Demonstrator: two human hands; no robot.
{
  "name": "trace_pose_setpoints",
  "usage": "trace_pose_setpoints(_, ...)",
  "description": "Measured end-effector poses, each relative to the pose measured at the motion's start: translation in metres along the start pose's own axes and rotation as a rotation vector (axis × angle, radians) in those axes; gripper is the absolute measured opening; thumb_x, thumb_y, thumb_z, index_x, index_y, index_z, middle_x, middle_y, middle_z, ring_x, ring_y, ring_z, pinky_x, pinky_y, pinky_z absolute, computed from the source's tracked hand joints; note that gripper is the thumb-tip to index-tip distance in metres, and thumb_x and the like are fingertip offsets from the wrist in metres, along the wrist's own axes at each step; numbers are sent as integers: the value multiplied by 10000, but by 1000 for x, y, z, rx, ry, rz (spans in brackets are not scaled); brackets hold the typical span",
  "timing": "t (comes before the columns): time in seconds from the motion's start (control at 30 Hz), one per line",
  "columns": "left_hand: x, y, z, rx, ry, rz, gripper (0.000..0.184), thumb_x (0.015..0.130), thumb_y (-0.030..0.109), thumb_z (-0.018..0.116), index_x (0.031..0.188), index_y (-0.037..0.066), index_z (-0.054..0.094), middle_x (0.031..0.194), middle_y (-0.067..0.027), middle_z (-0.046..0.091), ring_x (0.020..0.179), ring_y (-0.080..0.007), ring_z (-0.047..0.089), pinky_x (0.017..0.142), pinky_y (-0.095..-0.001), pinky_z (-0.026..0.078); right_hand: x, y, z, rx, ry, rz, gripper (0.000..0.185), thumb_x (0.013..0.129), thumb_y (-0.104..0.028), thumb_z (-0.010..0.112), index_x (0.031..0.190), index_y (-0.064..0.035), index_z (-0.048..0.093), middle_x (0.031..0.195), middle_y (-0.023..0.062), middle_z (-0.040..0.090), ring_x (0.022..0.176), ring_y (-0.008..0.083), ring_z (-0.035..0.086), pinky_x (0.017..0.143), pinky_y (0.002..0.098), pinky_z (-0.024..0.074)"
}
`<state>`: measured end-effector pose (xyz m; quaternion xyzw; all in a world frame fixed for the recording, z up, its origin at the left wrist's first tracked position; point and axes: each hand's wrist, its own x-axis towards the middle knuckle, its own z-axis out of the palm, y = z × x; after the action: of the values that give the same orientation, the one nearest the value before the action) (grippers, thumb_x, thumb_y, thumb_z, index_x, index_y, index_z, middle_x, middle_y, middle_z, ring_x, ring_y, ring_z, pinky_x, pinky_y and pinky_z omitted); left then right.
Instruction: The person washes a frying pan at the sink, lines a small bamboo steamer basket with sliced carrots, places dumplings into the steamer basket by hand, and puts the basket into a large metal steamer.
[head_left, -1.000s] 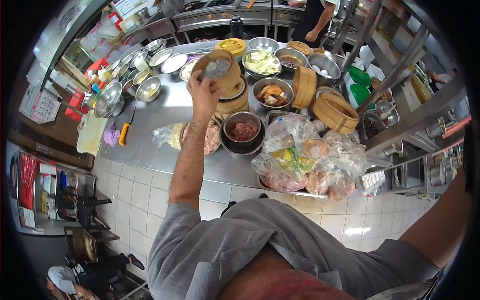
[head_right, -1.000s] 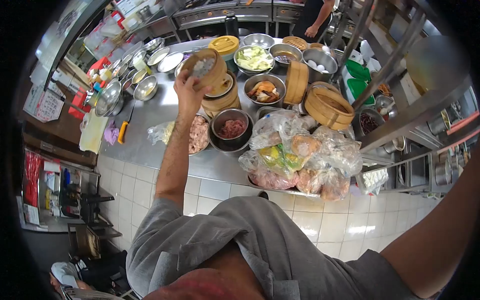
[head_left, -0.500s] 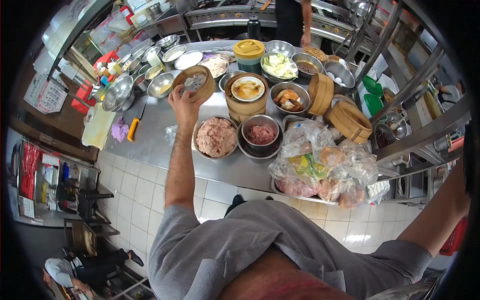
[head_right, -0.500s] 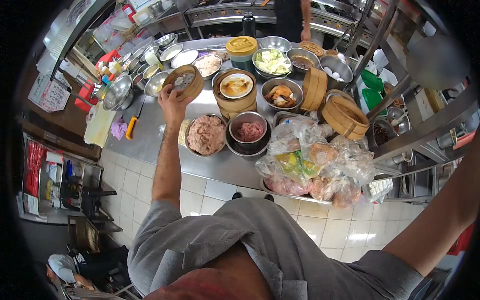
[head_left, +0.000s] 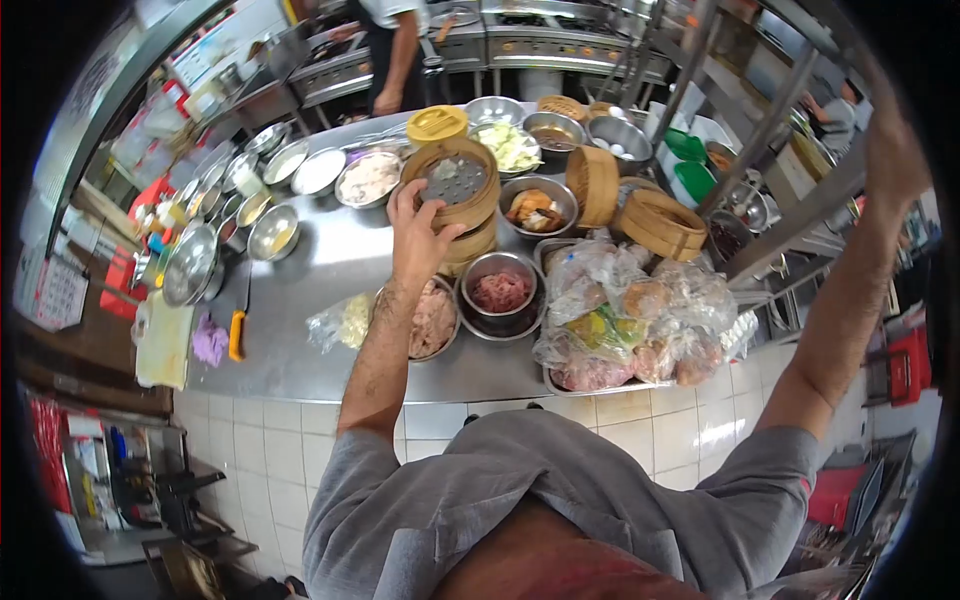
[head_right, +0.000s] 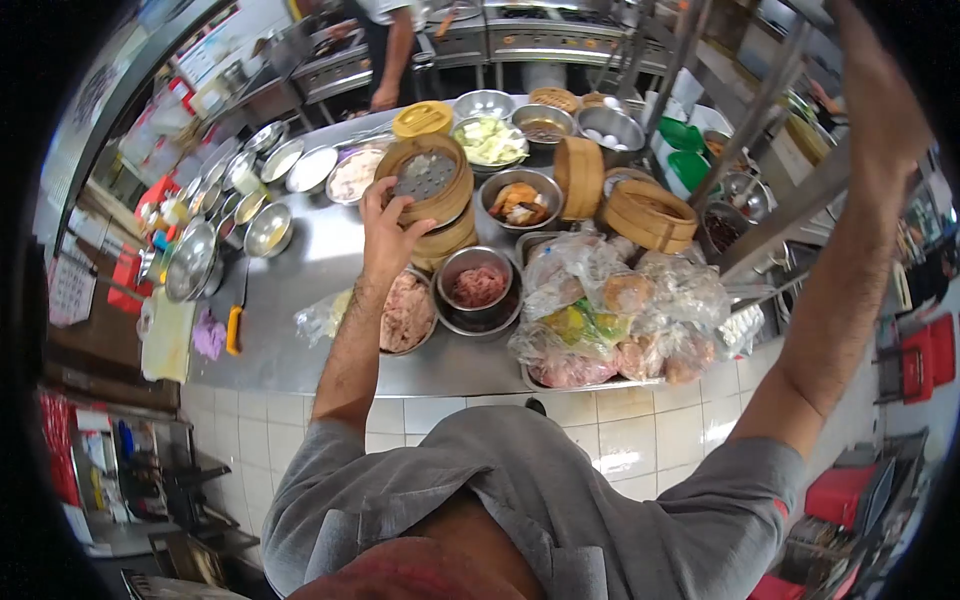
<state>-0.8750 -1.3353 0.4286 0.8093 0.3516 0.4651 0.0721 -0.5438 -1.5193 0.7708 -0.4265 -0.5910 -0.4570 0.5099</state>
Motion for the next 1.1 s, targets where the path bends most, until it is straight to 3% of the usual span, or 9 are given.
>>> trace_pose_setpoints(0.1,-4,-4,17,-22,-58,45,385,553,117,797,878,33,608,1227,-135,403,1177,-354,321,974,-445,319,-53,-15,-11,-38,18,204,298,784,-88,654,1082,-83,633,977,48,655,886,118,606,783,219,456)
trace_pose_setpoints(0.2,-2,0,23,43,-93,78,405,542,121,800,885,24,608,1214,-144,414,1156,-358,337,972,-452,318,-91,22,-12,5,-257,2,236,797,-109,660,1023,-55,622,877,26,617,753,95,574,685,227,461)
trace_pose_setpoints(0.33,0,8,15,102,-156,17,421,549,139,804,904,18,611,1222,-143,409,1156,-347,345,971,-435,331,-175,47,2,82,-717,396,338,743,-88,691,1064,-53,591,844,39,559,704,125,539,639,243,466)
trace_pose_setpoints(0.47,0,14,12,209,-218,-42,456,572,149,796,970,36,604,1244,-143,395,1169,-347,336,974,-436,334,-286,80,23,129,-1122,414,473,710,-196,686,1126,-28,540,1012,160,549,951,316,530,842,377,430)
trace_pose_setpoints(0.6,7,37,12,283,-248,-48,478,589,166,789,1009,51,592,1262,-142,384,1181,-344,327,965,-438,335,-348,68,34,-171,-1263,432,549,684,-269,695,1141,-12,530,1101,172,544,1094,326,461,924,409,368)
trace_pose_setpoints(0.7,13,62,20,392,-131,46,458,612,166,774,1018,64,586,1237,-145,414,1157,-348,355,940,-442,343,-356,79,38,-121,-1431,535,538,696,-227,694,1147,6,516,1055,177,570,1061,303,512,874,386,421)
trace_pose_setpoints(0.83,30,98,73,23,-117,187,317,679,115,708,967,54,592,1108,-137,506,1035,-330,463,879,-403,386,-318,92,22,118,-1268,816,484,723,-185,693,1123,22,513,940,142,604,935,249,585,769,339,477)
trace_pose_setpoints(0.93,42,136,135,-244,-343,265,193,725,46,635,911,32,590,997,-127,553,954,-308,509,835,-386,414,-283,91,-4,617,-812,1194,417,753,-203,717,1035,38,528,845,72,595,758,125,576,655,265,481)
trace_pose_setpoints(1.1,65,157,278,-233,-716,179,197,772,58,504,942,-2,584,922,-231,571,871,-385,558,782,-438,443,-263,76,-50,558,-791,1151,433,767,-168,705,1077,50,494,883,98,587,806,135,576,631,281,505)
